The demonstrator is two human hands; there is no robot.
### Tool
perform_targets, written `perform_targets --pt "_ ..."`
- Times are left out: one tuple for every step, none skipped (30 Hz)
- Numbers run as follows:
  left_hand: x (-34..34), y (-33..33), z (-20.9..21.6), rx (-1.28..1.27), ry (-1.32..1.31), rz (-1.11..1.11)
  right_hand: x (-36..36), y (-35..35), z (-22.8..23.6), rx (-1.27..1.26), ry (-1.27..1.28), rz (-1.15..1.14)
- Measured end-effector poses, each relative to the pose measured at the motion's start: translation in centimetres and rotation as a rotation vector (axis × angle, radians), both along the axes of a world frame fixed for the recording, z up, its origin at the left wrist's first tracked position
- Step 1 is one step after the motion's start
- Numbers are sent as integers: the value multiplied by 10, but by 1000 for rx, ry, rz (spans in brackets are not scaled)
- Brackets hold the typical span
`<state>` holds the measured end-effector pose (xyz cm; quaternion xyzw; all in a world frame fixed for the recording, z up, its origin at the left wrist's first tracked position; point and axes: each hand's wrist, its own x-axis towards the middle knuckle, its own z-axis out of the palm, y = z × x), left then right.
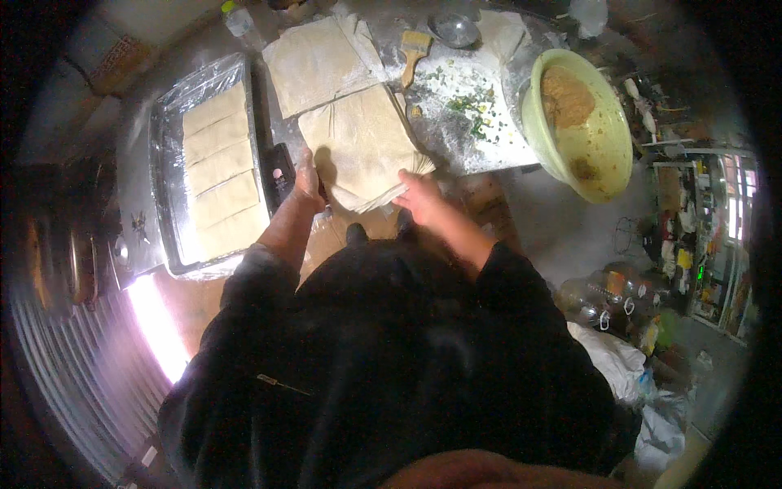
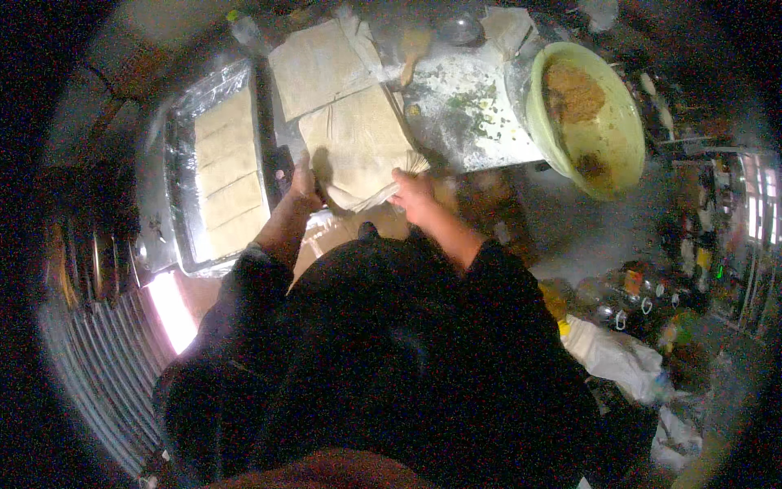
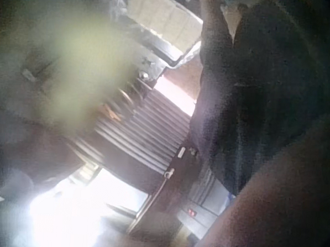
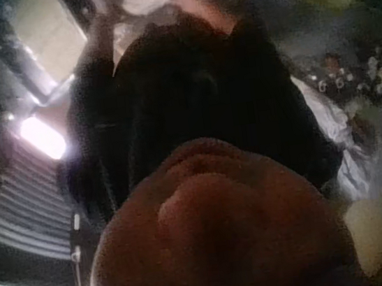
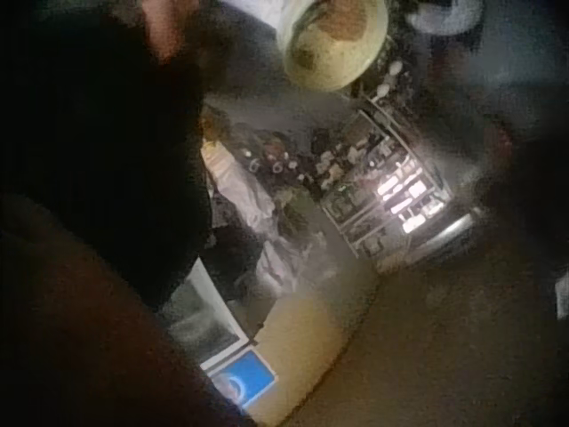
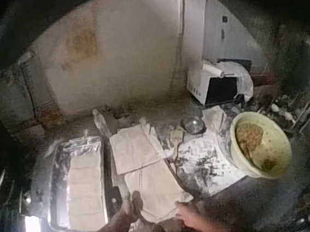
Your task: The person scoops a crumbly filling from a bowl onto rectangular dough sheets, spreads it evenly, folds the dough over the filling, and places the assembled pies onto a tray. The person retrieves more dough from a refrigerator and continues the process.
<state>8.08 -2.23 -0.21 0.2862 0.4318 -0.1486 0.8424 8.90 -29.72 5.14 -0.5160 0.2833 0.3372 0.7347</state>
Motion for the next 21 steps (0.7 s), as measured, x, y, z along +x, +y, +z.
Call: perform_targets --pt "-3 0 -8 76 -59 -124 -1 -4 -7 -28 15 58" --pt "-5 1 -12 136 -98 -233 -3 -9 -12 -49 20 121" --pt "-8 0 -15 193 -135 -342 -5 -20 -15 -30 -82 167" --pt "-10 0 -15 276 -161 -439 2 -33 -17 -91 -46 339" --pt "-10 0 -13 358 -187 -534 13 -48 -18 -112 -40 538" --pt "-11 0 -9 447 -192 -627 25 -61 -19 -166 -20 733" --pt "-12 -1 -4 490 -188 -646 37 -73 -19 -209 -28 784" --pt "-13 -2 0 541 -163 -660 58 -82 -21 -297 -115 844" --pt "-14 -4 5 589 -135 -676 77 -84 -23 -373 -280 877" --pt "-16 -6 9 635 -107 -691 87 -81 -27 -528 -440 695" --pt "-17 -8 12 656 -124 -741 108 -73 -32 -522 -426 586" --pt "-18 -8 14 678 -142 -790 122 -62 -36 -587 -600 543" --pt "-19 -7 15 701 -161 -835 133 -49 -41 -644 -779 497" --pt "-21 -7 13 685 -156 -774 141 -38 -45 -598 -730 478" --pt "-22 -6 10 669 -151 -714 149 -28 -48 -549 -681 460" --pt "-24 -5 5 641 -165 -654 157 -17 -50 -469 -660 432" --pt "-22 1 1 820 -225 -852 167 -13 -49 -403 -584 486" --pt "-26 3 -5 759 -294 -816 172 -8 -47 -632 -674 403" --pt "-30 5 -9 703 -365 -781 175 -10 -44 -899 -820 355" --pt "-32 6 -11 664 -393 -775 174 -12 -39 -1077 -889 360" --pt "-33 6 -12 731 -484 -825 174 -15 -34 -1081 -948 382"
